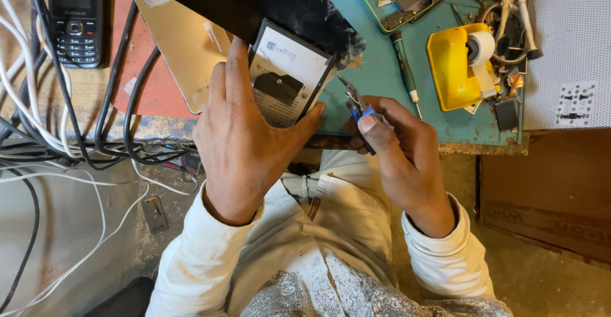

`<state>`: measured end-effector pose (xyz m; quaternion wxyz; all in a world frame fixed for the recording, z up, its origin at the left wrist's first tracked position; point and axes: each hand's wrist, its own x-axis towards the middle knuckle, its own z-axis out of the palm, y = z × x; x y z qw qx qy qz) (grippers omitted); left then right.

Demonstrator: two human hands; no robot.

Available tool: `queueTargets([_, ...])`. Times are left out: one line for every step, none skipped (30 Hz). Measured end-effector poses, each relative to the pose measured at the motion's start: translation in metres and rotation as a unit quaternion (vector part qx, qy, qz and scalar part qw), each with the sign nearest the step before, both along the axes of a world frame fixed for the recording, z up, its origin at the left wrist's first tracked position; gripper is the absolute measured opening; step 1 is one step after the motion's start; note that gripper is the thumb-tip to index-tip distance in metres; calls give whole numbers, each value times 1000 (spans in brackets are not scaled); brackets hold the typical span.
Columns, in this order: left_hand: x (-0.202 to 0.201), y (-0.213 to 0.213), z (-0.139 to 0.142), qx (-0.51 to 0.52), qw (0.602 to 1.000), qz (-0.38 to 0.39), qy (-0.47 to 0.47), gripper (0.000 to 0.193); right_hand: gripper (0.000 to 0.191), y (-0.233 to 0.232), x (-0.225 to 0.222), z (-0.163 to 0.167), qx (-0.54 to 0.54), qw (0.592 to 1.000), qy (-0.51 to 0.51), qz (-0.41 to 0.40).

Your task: The person pries the back cover and battery out of a disassembled smartphone using a black pry tool, then disconnects a flex cable from the phone frame and handles small internal components. At the end they pick up a green soldering iron and attach its tip while the phone frame rests on the bench.

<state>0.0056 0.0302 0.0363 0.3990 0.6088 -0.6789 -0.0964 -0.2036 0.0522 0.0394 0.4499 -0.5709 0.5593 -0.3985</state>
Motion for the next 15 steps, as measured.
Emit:
queueTargets([-1,1,0,3,1000,2,-3,106,37,0,1,2,-4,1000,-5,2])
queueTargets([0,1,1,6,1000,4,-7,106,37,-1,1,3,-7,1000,-11,4])
queueTargets([0,1,2,7,1000,-3,-14,107,36,-1,1,4,-11,1000,-16,7])
queueTargets([2,1,3,8,1000,-10,-22,107,35,-1,-1,4,-4,1000,-9,13])
queueTargets([4,1,5,11,999,-18,-30,107,34,-2,-4,4,5,1000,-1,17])
queueTargets([7,0,6,6,998,-29,-48,106,33,-2,-7,4,13,1000,6,20])
queueTargets([10,-2,8,0,997,-40,-67,105,33,-3,-11,4,24,999,18,33])
queueTargets([14,-4,10,-6,995,-51,-85,104,33,-4,-15,4,35,998,30,47])
queueTargets([18,-6,12,-19,992,-64,-106,103,34,-5,-18,4,45,996,42,60])
queueTargets([22,-7,14,-30,988,-78,-127,102,35,-6,-20,4,71,994,42,66])
queueTargets([25,-9,16,-42,984,-91,-148,100,36,-7,-22,5,95,992,43,71])
queueTargets([27,-12,18,-46,980,-97,-165,101,37,-8,-22,5,117,989,43,77])
queueTargets([27,-14,19,-47,977,-101,-182,102,37,-10,-21,6,129,987,44,88])
queueTargets([28,-16,20,-47,973,-106,-200,102,37,-11,-20,6,144,984,45,98])
queueTargets([29,-19,20,-50,972,-116,-199,103,37,-13,-19,6,155,981,47,108])
